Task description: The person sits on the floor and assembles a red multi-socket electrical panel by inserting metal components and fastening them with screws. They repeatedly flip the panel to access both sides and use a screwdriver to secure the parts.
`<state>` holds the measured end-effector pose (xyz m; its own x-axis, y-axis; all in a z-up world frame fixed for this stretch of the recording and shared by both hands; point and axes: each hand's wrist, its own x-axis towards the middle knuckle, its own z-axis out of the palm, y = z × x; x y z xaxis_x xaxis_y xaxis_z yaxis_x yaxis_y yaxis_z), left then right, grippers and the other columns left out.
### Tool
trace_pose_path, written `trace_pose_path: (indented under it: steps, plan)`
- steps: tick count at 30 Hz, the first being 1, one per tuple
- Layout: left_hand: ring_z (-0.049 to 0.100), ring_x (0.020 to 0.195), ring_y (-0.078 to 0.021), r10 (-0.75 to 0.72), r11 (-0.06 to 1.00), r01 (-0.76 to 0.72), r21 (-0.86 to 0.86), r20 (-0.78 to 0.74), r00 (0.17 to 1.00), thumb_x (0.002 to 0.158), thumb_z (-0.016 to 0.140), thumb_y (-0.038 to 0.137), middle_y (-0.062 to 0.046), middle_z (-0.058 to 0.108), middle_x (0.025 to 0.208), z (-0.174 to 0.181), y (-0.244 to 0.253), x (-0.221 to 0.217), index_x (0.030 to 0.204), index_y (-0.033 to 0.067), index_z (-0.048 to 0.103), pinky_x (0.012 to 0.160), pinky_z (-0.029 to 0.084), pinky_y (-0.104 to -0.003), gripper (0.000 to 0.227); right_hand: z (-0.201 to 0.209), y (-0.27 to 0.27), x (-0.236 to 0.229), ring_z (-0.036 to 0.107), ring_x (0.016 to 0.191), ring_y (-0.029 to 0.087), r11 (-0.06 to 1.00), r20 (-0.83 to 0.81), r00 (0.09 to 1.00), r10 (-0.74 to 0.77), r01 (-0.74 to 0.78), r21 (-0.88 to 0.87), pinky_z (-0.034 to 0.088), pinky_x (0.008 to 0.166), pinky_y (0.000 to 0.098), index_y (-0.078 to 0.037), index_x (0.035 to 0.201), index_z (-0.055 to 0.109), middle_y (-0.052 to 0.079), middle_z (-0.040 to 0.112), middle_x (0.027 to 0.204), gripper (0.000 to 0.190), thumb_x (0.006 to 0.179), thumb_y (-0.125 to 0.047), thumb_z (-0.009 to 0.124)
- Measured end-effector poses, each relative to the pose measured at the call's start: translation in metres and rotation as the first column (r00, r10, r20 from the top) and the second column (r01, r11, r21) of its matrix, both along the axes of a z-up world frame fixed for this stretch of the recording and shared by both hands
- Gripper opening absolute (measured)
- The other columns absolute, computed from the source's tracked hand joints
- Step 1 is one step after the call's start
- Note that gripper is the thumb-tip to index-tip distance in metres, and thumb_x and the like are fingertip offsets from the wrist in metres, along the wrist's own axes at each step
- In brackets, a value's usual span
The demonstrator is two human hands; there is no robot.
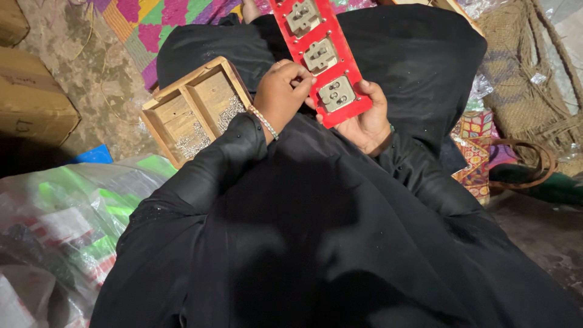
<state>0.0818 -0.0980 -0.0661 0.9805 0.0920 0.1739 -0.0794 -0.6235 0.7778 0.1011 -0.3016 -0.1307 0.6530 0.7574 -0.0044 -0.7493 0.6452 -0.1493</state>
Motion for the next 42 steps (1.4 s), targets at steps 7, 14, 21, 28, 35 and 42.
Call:
trace_pose_path:
  steps: [7,14,21,28,35,42]
  plan:
    - [0.071,0.092,-0.0302,-0.11,0.99,0.094,0.104,0.154,0.982,0.089,0.073,0.008,-0.01,0.071,0.097,-0.001,0.002,-0.003,0.097,0.0061,0.074,0.08,0.057,-0.038,0.009,-0.005,-0.001,0.0,0.06,0.132,0.048,0.999,0.016,1.0,-0.013,0.013,0.034,0.058,0.095,0.0558,-0.001,0.161,0.037,0.026,0.054,0.151,0.077,0.099,-0.04,0.059]
    - [0.071,0.086,-0.0275,-0.065,0.998,0.064,0.011,0.07,0.995,0.089,0.076,0.01,-0.011,0.07,0.094,-0.009,0.003,-0.001,0.098,0.004,0.066,0.076,0.057,-0.038,0.015,-0.005,-0.001,0.001,0.06,0.129,0.048,0.999,-0.02,1.0,0.006,-0.006,0.035,0.058,0.095,0.0548,-0.003,0.161,0.036,0.025,0.055,0.149,0.077,0.098,-0.04,0.06]
    - [0.073,0.08,-0.0249,-0.069,0.985,0.081,-0.149,0.085,0.994,0.09,0.077,0.008,-0.014,0.066,0.094,-0.015,0.004,-0.001,0.098,0.001,0.057,0.069,0.06,-0.035,0.022,-0.006,0.0,0.002,0.059,0.129,0.047,0.998,-0.013,1.0,0.008,-0.007,0.068,0.058,0.098,0.0561,-0.003,0.163,0.037,0.025,0.053,0.148,0.078,0.1,-0.04,0.061]
    - [0.071,0.081,-0.0262,-0.059,0.997,0.063,-0.046,0.089,0.994,0.093,0.074,0.003,-0.014,0.067,0.095,-0.014,0.003,0.0,0.1,0.0014,0.058,0.067,0.059,-0.035,0.018,-0.007,-0.002,0.002,0.059,0.128,0.048,0.997,0.006,1.0,0.008,-0.008,0.077,0.058,0.097,0.0553,-0.002,0.163,0.036,0.027,0.052,0.15,0.076,0.1,-0.039,0.061]
    - [0.075,0.083,-0.0254,-0.084,0.994,0.09,-0.058,0.087,0.993,0.092,0.072,0.0,-0.014,0.067,0.098,-0.013,0.004,-0.001,0.101,0.0005,0.058,0.071,0.061,-0.034,0.017,-0.006,-0.001,0.002,0.059,0.134,0.049,0.998,-0.011,1.0,0.014,-0.013,0.061,0.058,0.098,0.0563,-0.005,0.162,0.036,0.025,0.052,0.154,0.078,0.098,-0.04,0.061]
    - [0.07,0.094,-0.0349,-0.083,0.985,0.054,0.165,0.171,0.982,0.09,0.068,-0.001,-0.014,0.07,0.103,-0.014,0.005,-0.001,0.107,0.0039,0.061,0.08,0.057,-0.041,0.018,-0.006,-0.001,0.001,0.059,0.128,0.049,0.998,0.015,1.0,0.012,-0.012,0.063,0.059,0.096,0.0554,-0.002,0.163,0.036,0.027,0.053,0.147,0.08,0.099,-0.042,0.061]
